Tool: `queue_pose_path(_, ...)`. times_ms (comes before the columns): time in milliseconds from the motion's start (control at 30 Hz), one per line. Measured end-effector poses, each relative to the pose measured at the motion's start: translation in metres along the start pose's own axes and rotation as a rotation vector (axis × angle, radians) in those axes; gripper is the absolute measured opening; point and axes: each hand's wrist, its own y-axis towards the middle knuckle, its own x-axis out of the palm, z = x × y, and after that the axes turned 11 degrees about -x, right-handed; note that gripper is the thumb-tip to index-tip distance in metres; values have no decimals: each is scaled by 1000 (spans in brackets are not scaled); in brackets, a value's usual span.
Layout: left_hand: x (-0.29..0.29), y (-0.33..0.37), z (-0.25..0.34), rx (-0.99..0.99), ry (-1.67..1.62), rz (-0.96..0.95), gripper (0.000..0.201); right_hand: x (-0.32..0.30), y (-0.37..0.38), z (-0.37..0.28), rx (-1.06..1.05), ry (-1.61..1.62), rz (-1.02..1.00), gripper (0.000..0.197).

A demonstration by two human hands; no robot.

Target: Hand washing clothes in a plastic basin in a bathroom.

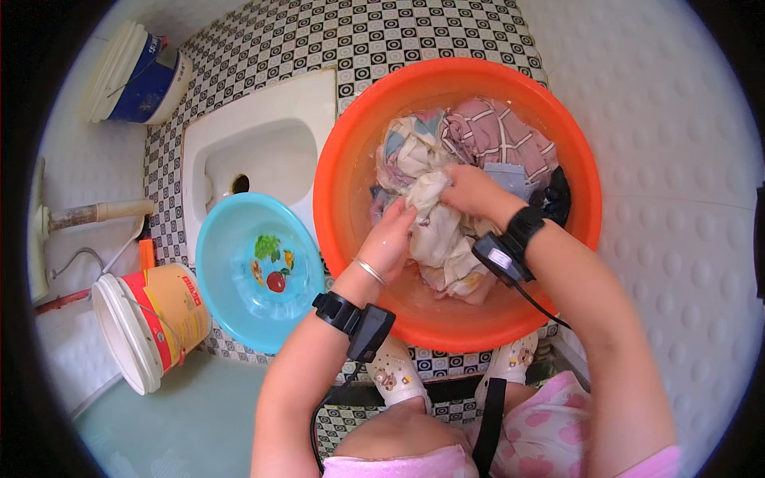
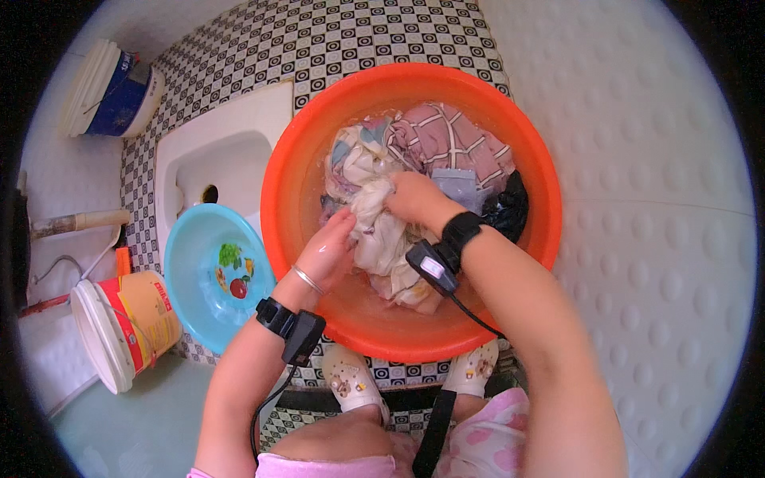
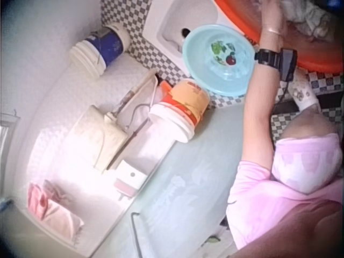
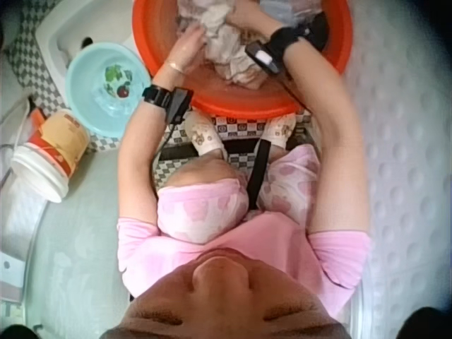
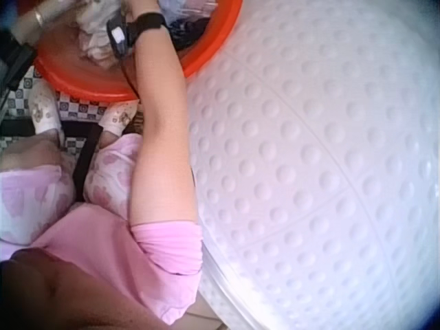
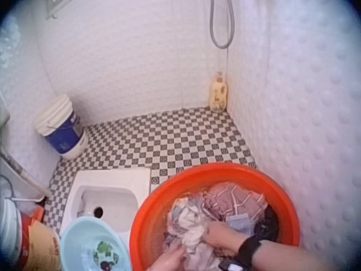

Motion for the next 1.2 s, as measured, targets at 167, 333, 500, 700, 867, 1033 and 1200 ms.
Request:
queue_pose_path(167, 7, -27, 17, 36, -210, -67, 43, -35, -38, -94, -299, 659, -138, 19)
queue_pose_path(333, 0, -28, 20, 171, -104, -18, 42, -29, -38, -76, -406, 607, -54, 20)
queue_pose_path(500, 4, -63, 34, 197, 18, 97, 48, -44, -48, -49, 112, 1087, -80, 24)
queue_pose_path(700, 0, -77, 43, 156, -10, -54, 39, -59, -71, -90, 40, 1691, -51, 27)
queue_pose_path(867, 21, -78, 17, 155, 350, 57, 46, -74, -95, -117, -183, 1823, -175, 39)
queue_pose_path(1033, 33, -86, 0, -60, -117, -335, 46, -71, -115, -120, -163, 1825, -211, 30)
queue_pose_path(1200, 62, -84, 6, 88, -462, -437, 40, -42, -128, -128, -240, 970, 127, 19)
